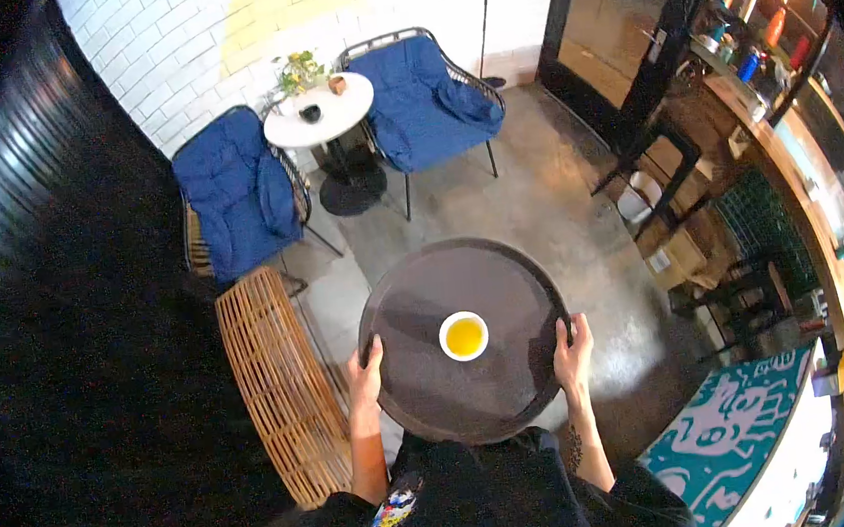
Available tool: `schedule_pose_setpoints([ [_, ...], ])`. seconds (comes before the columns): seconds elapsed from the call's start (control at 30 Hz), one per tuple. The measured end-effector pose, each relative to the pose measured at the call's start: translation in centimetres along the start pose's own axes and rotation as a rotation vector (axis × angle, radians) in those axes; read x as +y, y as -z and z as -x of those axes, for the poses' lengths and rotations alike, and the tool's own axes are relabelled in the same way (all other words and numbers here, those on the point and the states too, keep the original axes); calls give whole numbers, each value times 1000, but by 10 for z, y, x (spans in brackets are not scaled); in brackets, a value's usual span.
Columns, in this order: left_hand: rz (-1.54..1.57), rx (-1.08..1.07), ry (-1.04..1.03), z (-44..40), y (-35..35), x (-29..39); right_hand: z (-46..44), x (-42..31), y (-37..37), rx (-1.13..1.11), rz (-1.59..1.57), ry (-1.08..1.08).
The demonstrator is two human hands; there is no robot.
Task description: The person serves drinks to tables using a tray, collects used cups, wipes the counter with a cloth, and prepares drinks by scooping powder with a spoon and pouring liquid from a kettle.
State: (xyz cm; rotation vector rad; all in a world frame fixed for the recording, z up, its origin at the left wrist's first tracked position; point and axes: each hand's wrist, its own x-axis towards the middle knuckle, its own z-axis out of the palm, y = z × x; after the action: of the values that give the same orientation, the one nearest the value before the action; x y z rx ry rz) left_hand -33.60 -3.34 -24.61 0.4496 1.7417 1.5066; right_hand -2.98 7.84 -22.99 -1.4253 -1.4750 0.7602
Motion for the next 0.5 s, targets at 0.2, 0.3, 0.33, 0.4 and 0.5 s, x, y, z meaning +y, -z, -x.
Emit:
schedule_pose_setpoints([
  [0.2, 584, -205, 223, -126, -21, 60, -123, -7, -93, -16, -32, -20],
  [0.3, 884, -342, 249, -179, -23, 52, -173, -40, -132, -22, -77, 0],
  [0.33, 852, -302, 292, -190, -31, 61, -190, -42, -142, -47, -30, -5],
  [0.4, 791, -317, 322, -226, -36, 60, -225, -38, -171, -73, 33, 36],
  [0.5, 637, -182, 357, -270, -47, 94, -279, 0, -230, -119, -64, 53],
])
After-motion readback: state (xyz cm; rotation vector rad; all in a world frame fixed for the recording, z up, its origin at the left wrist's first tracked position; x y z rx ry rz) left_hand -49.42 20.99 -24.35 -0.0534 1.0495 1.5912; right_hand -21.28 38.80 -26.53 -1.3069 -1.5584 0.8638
